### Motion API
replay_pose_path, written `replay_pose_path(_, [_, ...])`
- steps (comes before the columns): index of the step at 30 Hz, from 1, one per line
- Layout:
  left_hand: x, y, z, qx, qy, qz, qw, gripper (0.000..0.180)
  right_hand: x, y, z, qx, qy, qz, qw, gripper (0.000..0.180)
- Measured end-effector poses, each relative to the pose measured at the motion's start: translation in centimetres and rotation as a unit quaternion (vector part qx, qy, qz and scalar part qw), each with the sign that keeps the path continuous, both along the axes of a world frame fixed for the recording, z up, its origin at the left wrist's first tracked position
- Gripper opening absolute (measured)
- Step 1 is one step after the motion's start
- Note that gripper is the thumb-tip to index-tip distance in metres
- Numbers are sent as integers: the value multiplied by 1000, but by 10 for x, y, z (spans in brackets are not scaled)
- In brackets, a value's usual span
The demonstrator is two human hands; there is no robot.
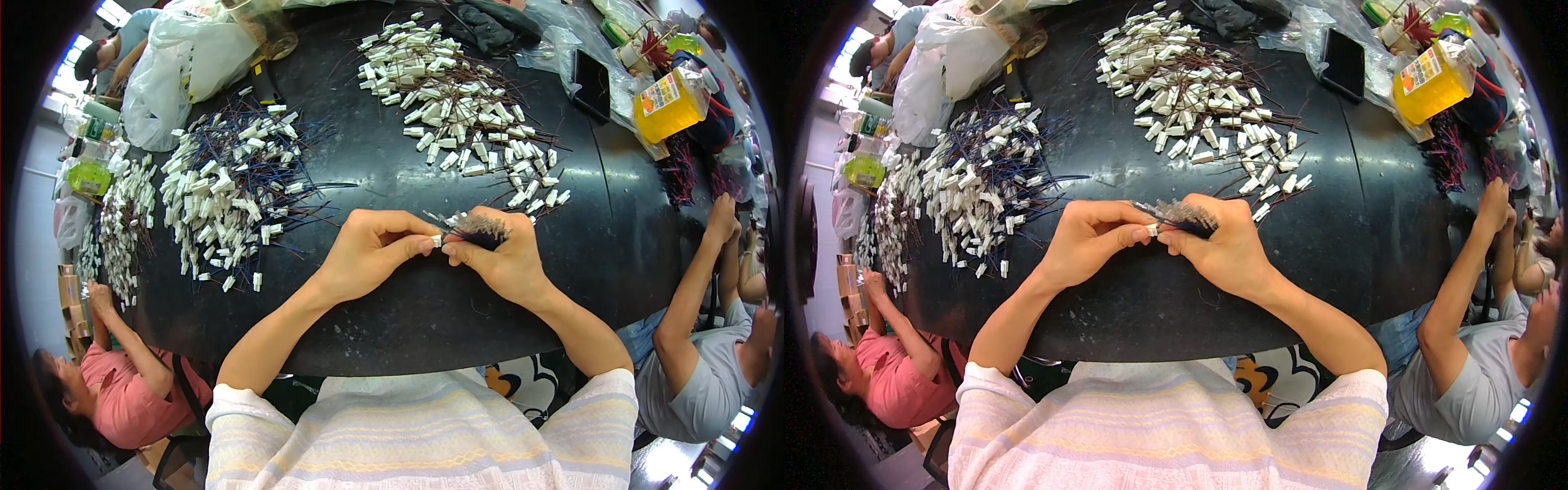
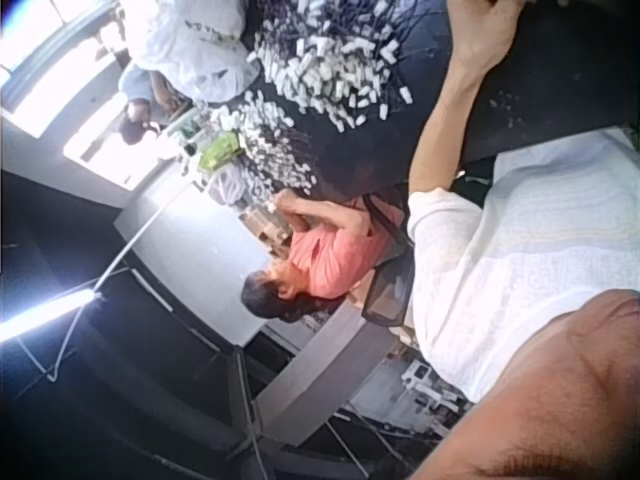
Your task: The person assembles small electronic connectors with colored wires by hand at a workbench.
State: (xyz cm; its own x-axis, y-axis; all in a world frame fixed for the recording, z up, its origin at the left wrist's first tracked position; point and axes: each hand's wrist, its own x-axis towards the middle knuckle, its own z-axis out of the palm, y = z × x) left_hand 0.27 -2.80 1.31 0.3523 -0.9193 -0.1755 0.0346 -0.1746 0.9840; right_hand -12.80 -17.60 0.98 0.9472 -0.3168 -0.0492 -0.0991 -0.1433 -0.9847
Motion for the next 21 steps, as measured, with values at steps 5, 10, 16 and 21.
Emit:
replay_pose_path(5, [9, -17, 6, -27, -24, 17, 999, 21, 4, -14, 11, 95, -51, -91, 990, 6])
replay_pose_path(10, [-1, -37, -14, -150, -486, 0, 861, 21, 3, -26, 17, 171, -52, -129, 975, 14])
replay_pose_path(16, [11, -17, -11, -7, -281, 61, 958, 19, 1, -22, 18, 140, 24, -28, 989, 13])
replay_pose_path(21, [12, 1, -4, -1, -37, 74, 997, 14, 3, -9, 10, 86, 33, -5, 996, 9])
